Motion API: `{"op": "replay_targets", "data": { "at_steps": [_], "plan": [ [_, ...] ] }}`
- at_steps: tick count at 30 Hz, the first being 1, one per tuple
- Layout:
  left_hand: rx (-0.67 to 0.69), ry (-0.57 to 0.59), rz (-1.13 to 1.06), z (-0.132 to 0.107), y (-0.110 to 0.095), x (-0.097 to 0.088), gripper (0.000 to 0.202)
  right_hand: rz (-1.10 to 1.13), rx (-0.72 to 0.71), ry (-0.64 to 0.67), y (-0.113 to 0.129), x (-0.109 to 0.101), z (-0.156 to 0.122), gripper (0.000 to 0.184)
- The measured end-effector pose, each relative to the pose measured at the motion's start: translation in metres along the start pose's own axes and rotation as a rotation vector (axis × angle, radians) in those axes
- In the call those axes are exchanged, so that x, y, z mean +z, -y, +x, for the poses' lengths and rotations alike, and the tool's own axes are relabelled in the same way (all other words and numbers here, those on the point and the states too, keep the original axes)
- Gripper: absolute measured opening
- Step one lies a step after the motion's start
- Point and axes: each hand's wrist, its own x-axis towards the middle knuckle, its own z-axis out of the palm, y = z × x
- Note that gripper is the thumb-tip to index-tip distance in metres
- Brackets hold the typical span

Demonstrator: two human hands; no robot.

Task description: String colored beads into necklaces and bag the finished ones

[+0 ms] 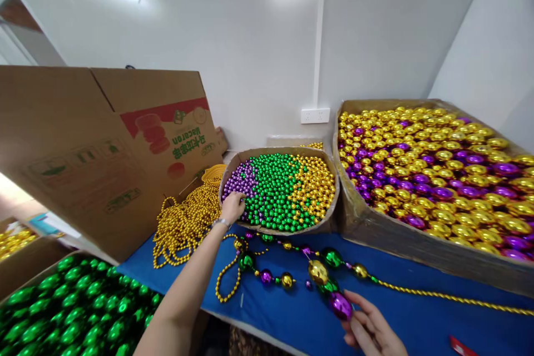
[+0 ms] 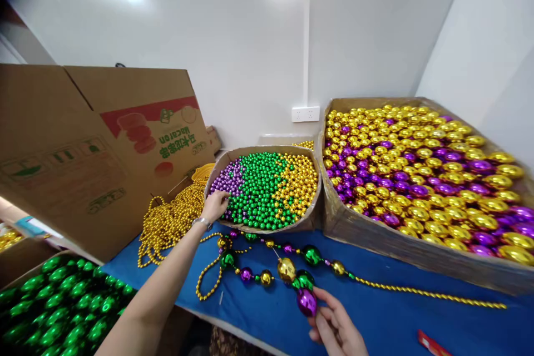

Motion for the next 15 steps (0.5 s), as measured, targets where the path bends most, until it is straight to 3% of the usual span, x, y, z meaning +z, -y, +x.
{"op": "replay_targets", "data": {
  "at_steps": [2, 4, 8, 11, 15],
  "plan": [
    [0.039, 0.017, -0.143, -0.023, -0.015, 0.011, 0.028, -0.013, 0.019, 0.006, 0.004, 0.003, -0.002, 0.046],
    [0.066, 0.077, -0.431, -0.05, -0.032, 0.025, 0.031, -0.033, 0.039, 0.011, 0.009, 0.006, -0.005, 0.045],
    [-0.07, 0.3, -1.352, -0.096, -0.064, 0.052, 0.025, -0.079, 0.04, 0.025, 0.015, 0.009, -0.009, 0.045],
    [-0.163, 0.388, -1.55, -0.112, -0.08, 0.061, 0.019, -0.098, 0.023, 0.006, 0.014, 0.006, -0.011, 0.046],
    [-0.168, 0.413, -1.574, -0.118, -0.089, 0.064, 0.018, -0.117, 0.019, 0.008, 0.01, 0.002, -0.012, 0.046]
  ]
}}
